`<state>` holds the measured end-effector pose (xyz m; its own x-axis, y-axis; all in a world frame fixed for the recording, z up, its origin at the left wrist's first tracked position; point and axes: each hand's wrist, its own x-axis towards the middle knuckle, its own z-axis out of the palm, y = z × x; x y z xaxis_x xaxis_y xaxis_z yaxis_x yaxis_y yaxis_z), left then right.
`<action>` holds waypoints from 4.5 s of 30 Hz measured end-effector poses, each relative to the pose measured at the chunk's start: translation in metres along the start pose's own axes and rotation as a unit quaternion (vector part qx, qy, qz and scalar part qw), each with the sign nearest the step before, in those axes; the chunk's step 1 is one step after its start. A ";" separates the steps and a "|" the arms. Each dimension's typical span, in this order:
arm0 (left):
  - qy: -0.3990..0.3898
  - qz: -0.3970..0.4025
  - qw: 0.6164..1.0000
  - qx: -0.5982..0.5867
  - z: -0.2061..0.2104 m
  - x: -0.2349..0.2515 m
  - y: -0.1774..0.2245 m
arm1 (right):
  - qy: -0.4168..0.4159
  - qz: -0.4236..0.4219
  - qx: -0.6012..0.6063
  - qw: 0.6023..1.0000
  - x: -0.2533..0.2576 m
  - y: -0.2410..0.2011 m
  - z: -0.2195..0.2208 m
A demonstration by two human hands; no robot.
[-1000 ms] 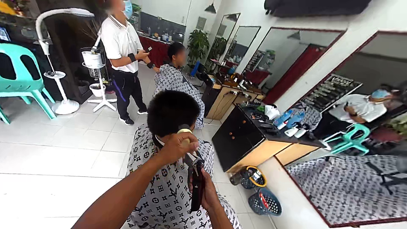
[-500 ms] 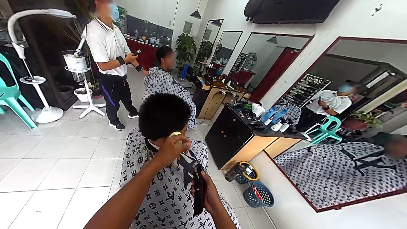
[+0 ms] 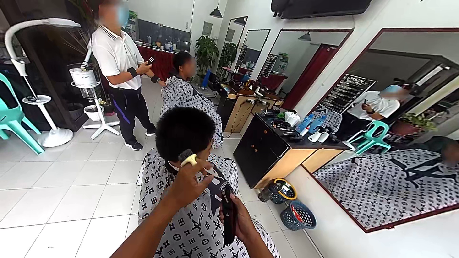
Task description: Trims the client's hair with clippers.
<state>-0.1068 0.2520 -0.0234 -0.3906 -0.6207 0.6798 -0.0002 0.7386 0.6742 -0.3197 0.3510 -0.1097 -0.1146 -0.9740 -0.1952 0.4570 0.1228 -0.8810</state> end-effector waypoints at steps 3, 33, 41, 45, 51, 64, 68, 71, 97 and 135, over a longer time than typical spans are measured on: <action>-0.080 -0.143 0.946 -0.280 -0.012 0.012 0.007 | 0.006 0.007 -0.006 1.000 0.000 -0.001 0.002; 0.172 0.071 0.908 0.376 -0.001 -0.008 -0.018 | -0.008 0.006 0.003 1.000 0.007 -0.012 0.006; 0.150 0.121 0.925 0.328 0.000 -0.016 -0.017 | -0.034 -0.012 0.024 0.999 0.009 -0.019 0.008; -0.135 -0.070 0.988 0.001 -0.002 0.006 0.020 | -0.030 -0.018 0.022 0.999 0.008 -0.016 0.003; -0.162 -0.265 0.939 -0.147 0.000 0.029 0.002 | -0.014 -0.015 0.018 1.000 0.005 -0.015 -0.003; 0.007 -0.026 0.999 -0.028 -0.009 -0.002 0.010 | -0.028 -0.011 0.026 0.999 0.013 -0.014 -0.001; -0.097 -0.108 0.961 -0.234 -0.018 0.016 0.010 | -0.031 -0.010 0.023 0.999 0.012 -0.013 0.000; -0.127 -0.219 0.955 -0.157 -0.011 0.023 0.003 | -0.029 -0.010 0.021 0.999 0.009 -0.015 0.002; 0.172 -0.152 0.931 0.283 -0.019 -0.021 -0.049 | -0.118 0.002 -0.173 0.978 0.053 -0.047 0.103; 0.199 -0.041 0.949 0.240 -0.018 -0.027 -0.050 | -0.106 -0.075 -0.179 0.975 0.028 -0.031 0.065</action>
<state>-0.0794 0.2270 -0.0707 0.0077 -0.6612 0.7502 -0.4717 0.6591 0.5858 -0.2800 0.3079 -0.0596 0.0462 -0.9989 0.0075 0.1077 -0.0024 -0.9942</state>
